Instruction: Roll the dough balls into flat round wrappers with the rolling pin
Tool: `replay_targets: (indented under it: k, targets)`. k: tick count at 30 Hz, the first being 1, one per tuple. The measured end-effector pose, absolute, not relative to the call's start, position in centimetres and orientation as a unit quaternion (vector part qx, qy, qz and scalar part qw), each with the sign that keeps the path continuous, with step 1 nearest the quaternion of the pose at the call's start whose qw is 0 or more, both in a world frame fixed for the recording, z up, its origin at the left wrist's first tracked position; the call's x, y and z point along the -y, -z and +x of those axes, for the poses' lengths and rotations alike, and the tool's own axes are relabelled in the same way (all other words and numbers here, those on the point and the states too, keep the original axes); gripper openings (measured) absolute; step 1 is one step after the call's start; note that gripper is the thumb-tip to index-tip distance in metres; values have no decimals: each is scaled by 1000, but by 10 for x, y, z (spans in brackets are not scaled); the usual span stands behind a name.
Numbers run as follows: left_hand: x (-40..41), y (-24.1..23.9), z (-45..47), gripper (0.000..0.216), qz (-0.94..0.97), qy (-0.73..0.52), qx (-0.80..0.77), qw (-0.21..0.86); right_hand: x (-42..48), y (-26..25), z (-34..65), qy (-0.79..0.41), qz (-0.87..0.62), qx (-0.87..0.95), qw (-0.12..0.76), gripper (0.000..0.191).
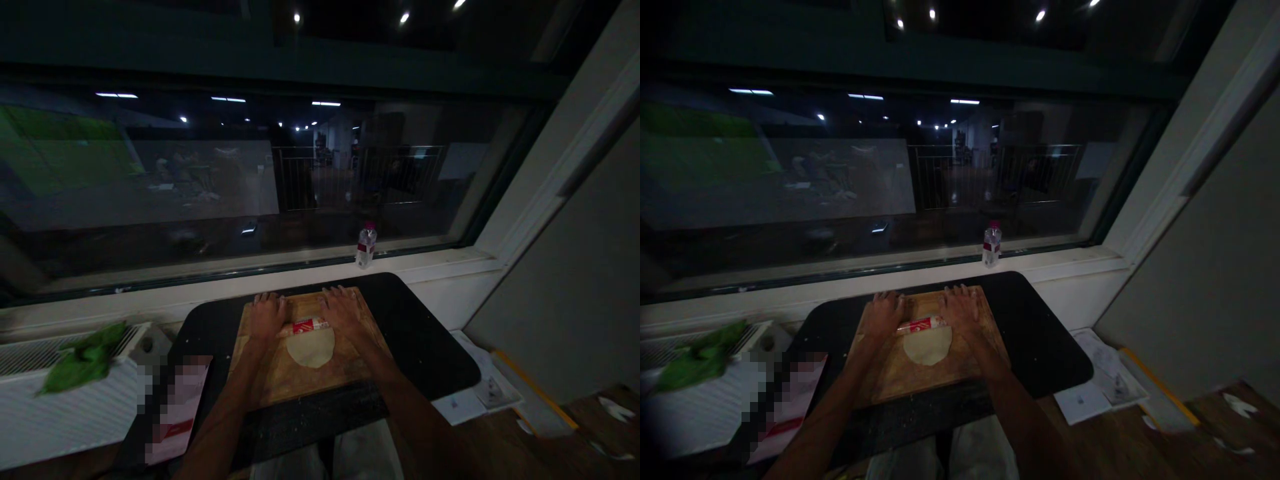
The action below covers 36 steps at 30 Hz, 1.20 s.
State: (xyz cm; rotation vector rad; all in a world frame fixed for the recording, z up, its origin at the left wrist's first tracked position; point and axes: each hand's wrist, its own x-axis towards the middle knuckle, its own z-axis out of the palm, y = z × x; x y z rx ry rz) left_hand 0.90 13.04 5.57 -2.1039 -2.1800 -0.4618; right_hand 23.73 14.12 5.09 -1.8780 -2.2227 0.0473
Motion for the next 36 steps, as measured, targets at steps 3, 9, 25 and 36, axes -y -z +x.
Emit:
replay_targets:
  k: [3,9,25,36]
  targets:
    - [-125,-52,10,41,-681,143,717,43,-133,-49,239,-13,-643,755,124,53]
    - [-99,-45,15,40,-681,152,715,44,-104,-44,241,-13,-649,748,138,53]
    - [-12,2,20,48,-729,238,635,96,-14,-7,253,67,-597,748,281,46]
    - [22,18,16,45,-746,297,590,86,33,29,261,154,-560,741,337,49]
